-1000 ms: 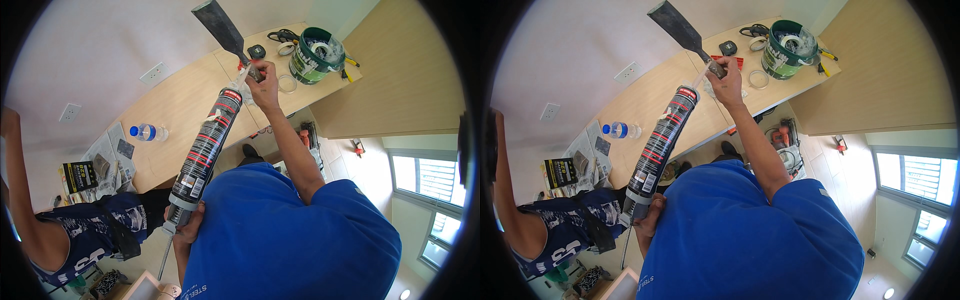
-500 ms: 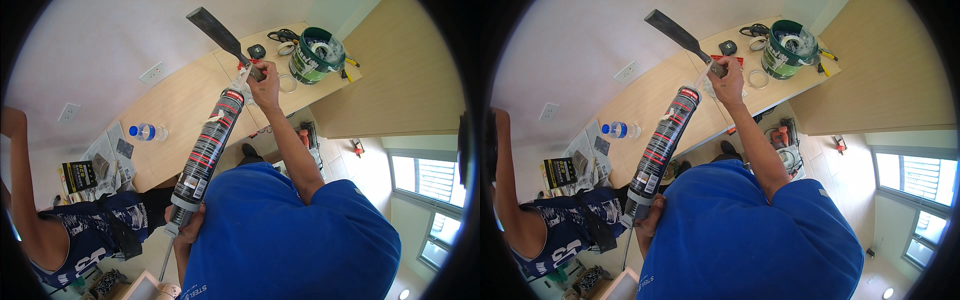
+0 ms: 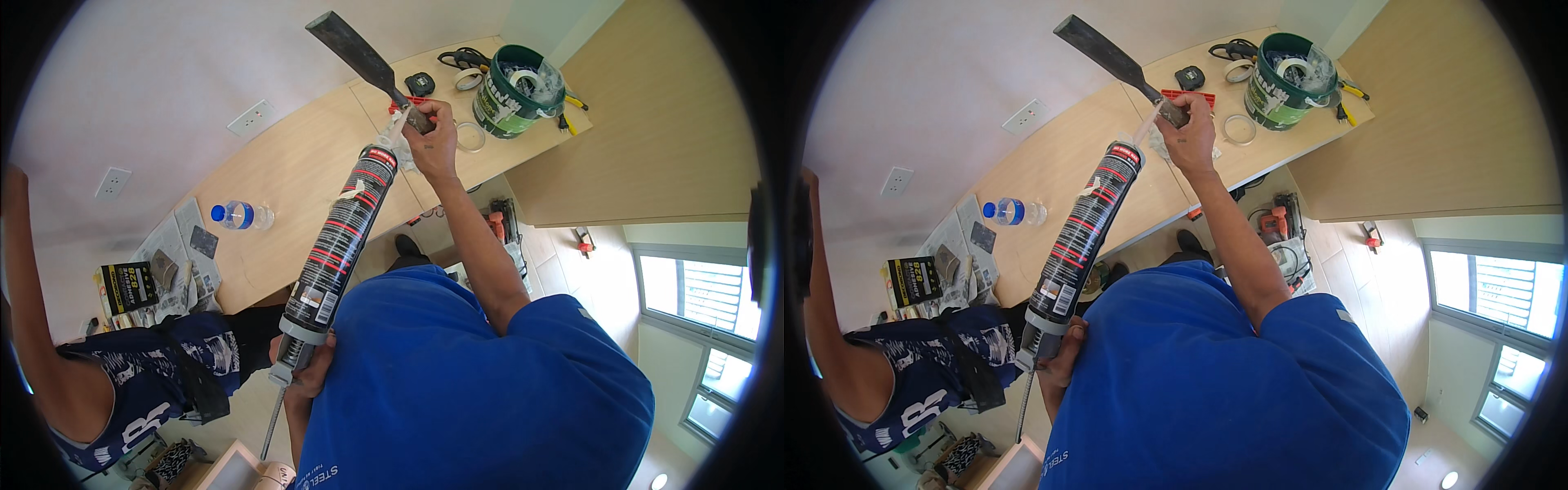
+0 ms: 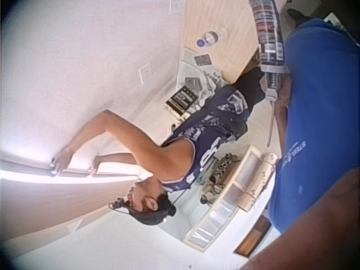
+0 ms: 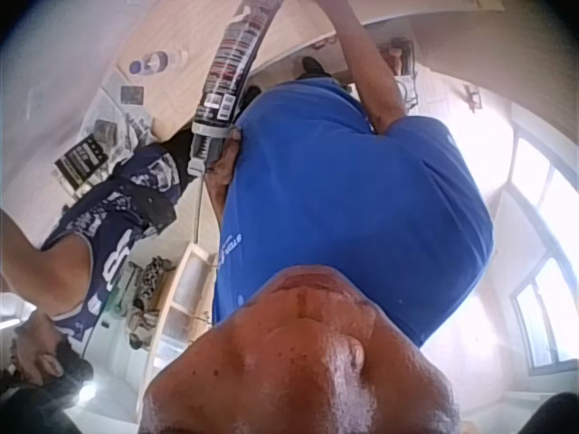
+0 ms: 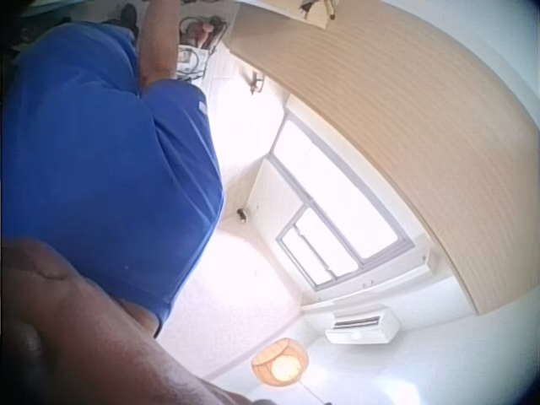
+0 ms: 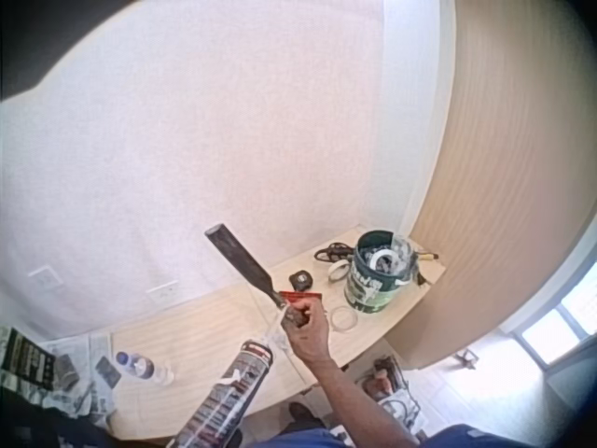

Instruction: The person uses a hammer to repeatedly strike the handle of a putty knife, likely to reseat the blade. They then load a caulk gun and apply sealant to the putty knife handle, followed by wrapping the handle with tape.

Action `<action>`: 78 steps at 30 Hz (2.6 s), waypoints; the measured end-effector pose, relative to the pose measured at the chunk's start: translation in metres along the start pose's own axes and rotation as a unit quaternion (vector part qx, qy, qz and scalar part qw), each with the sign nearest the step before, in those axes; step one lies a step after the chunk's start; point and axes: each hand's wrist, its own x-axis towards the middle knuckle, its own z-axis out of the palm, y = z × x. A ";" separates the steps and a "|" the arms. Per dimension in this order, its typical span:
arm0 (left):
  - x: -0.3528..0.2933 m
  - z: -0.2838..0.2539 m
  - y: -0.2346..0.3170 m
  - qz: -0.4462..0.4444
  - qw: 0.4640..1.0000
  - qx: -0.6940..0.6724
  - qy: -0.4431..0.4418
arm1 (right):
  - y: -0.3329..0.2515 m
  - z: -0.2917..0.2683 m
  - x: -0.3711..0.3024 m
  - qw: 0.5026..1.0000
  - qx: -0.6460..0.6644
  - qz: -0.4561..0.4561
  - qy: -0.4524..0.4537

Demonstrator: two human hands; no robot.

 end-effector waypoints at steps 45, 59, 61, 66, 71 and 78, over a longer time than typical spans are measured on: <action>-0.002 0.001 0.002 -0.002 1.000 0.002 0.002 | -0.005 -0.003 0.000 1.000 -0.021 0.014 -0.007; -0.002 0.006 0.026 -0.085 0.996 0.027 0.018 | -0.002 -0.003 0.000 0.999 -0.022 0.022 -0.007; -0.001 0.003 0.023 -0.084 0.996 0.036 0.006 | -0.002 -0.003 0.001 0.999 -0.032 0.003 -0.003; 0.002 0.001 0.016 -0.035 0.998 0.055 0.008 | -0.009 -0.005 0.002 1.000 -0.017 0.017 -0.008; 0.004 0.003 0.026 -0.076 0.997 0.031 0.003 | -0.007 -0.007 0.001 0.999 -0.017 0.030 -0.008; -0.002 0.003 0.020 -0.070 0.997 0.038 0.014 | -0.011 -0.001 0.001 0.999 0.005 0.028 -0.015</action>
